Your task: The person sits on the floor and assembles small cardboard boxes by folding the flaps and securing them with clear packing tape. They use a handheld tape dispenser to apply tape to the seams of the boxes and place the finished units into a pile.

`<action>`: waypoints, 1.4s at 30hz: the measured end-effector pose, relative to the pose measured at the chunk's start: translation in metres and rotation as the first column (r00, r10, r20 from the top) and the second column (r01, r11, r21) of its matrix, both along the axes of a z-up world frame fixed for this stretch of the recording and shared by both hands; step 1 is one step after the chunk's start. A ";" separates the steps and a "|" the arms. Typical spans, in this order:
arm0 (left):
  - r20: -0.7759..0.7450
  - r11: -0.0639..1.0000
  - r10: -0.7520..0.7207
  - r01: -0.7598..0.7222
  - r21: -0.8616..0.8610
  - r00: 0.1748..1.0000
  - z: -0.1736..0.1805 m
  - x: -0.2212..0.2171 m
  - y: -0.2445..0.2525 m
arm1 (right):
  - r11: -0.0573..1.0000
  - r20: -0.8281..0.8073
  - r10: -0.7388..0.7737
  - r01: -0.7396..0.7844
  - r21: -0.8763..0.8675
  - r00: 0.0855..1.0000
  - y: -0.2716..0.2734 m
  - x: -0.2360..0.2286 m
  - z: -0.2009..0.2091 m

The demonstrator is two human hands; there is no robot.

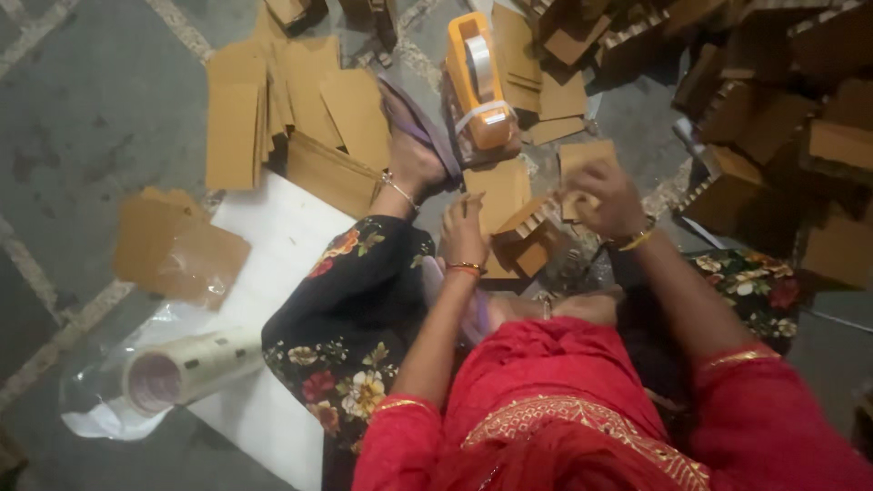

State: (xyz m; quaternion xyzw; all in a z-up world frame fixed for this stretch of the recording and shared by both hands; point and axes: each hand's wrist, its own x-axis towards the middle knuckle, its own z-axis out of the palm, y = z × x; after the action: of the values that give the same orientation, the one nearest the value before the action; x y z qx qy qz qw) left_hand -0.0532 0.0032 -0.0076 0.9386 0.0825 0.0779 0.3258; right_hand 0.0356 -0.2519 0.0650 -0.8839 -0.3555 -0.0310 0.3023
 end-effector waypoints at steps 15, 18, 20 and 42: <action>-0.126 0.941 -0.324 0.333 0.057 0.938 -0.025 0.075 0.046 | 0.936 -0.102 -0.017 -0.020 -0.351 0.995 0.055 -0.046 -0.019; -0.196 0.926 -0.336 0.361 0.107 0.921 -0.021 0.079 0.042 | 0.966 -0.098 -0.006 -0.019 -0.256 0.995 0.070 -0.060 -0.010; -0.120 0.921 -0.372 0.382 0.071 0.920 -0.019 0.080 0.047 | 0.977 -0.058 -0.006 -0.006 -0.212 0.998 0.077 -0.062 -0.006; 0.109 0.928 -0.265 0.284 -0.243 0.958 -0.008 -0.005 0.050 | 0.960 -0.150 -0.143 0.174 0.221 0.978 0.045 -0.011 -0.092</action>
State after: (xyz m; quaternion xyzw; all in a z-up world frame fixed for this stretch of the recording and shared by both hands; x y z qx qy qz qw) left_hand -0.0580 0.0531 -0.0153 0.8875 -0.0524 0.0549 0.4546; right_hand 0.0247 -0.2074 -0.0272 -0.8681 -0.2564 -0.0378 0.4234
